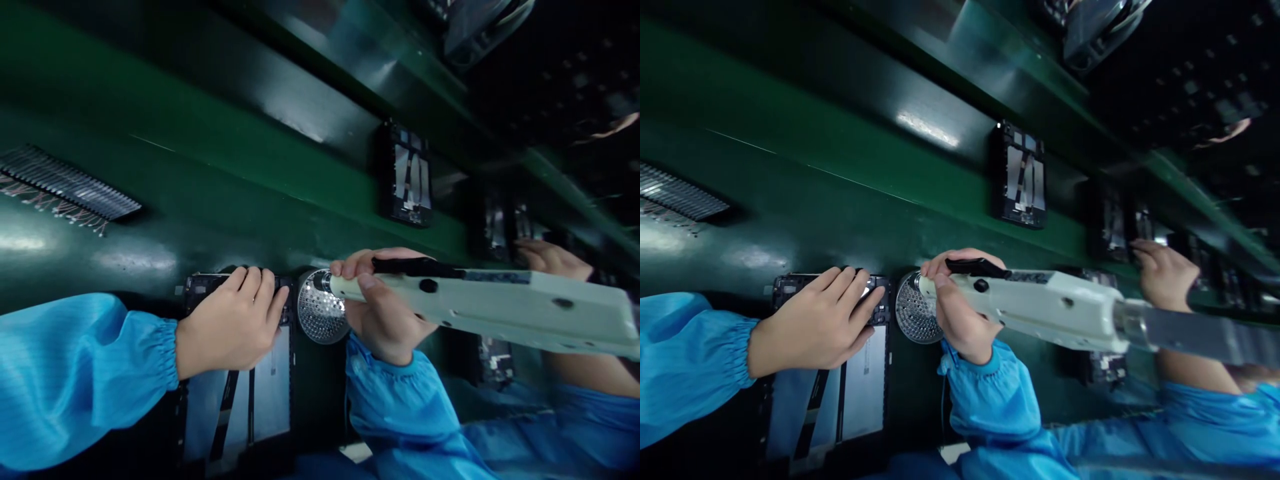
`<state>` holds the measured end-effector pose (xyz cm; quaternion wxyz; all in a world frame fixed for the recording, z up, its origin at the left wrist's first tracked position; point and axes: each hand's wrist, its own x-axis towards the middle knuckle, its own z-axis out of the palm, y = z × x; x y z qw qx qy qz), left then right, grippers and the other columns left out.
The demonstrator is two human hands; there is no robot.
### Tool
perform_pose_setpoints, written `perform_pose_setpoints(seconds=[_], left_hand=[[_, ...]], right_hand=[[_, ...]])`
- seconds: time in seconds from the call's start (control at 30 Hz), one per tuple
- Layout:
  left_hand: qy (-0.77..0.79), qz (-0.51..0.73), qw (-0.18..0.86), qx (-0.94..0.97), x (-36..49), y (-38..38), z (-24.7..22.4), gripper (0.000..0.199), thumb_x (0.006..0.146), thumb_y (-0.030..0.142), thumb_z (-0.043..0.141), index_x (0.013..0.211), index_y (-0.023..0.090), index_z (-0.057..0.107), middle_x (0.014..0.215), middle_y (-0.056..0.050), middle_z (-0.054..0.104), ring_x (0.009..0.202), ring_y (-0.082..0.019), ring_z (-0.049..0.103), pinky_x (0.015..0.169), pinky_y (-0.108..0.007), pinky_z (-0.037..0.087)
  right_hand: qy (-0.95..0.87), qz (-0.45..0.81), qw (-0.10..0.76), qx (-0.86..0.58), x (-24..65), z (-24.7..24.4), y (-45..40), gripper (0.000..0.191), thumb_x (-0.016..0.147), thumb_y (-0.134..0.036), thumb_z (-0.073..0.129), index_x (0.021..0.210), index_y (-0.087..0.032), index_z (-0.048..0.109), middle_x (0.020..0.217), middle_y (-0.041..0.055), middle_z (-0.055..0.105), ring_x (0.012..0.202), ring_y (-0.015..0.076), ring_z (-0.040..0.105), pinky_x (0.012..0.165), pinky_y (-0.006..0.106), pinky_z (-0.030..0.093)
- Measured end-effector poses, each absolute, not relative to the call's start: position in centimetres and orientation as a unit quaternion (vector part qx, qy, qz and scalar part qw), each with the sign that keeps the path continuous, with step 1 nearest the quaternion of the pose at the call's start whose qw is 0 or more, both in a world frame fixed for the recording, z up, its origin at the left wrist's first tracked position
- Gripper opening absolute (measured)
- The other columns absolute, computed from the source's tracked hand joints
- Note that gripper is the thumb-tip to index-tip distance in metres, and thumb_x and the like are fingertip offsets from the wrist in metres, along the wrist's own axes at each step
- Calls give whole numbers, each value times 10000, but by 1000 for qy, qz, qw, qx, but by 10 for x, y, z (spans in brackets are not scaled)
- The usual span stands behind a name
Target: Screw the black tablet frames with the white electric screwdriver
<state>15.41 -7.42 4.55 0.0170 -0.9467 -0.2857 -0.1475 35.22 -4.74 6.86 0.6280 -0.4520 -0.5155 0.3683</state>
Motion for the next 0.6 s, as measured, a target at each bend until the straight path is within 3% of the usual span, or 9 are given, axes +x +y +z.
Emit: perform_pose_setpoints(seconds=[0.17, 0.6], left_hand=[[-285, -142, 16, -948, 155, -74, 46, 479, 1003, 303, 410, 1260, -22, 651, 1152, -307, 680, 1015, -409, 696, 817, -506, 563], [-291, -153, 19, -944, 155, -75, 46, 473, 998, 306, 421, 1253, -12, 659, 1148, -293, 689, 1003, -400, 703, 812, -499, 571]], right_hand=[[-527, 355, 633, -443, 351, 68, -46, 205, 691, -75, 692, 833, -222, 674, 656, -36, 596, 592, 142, 567, 573, 328, 512], [-517, 358, 632, -453, 353, 64, -49, 232, 710, -122, 705, 911, -235, 684, 645, -44, 586, 612, 133, 576, 618, 330, 532]])
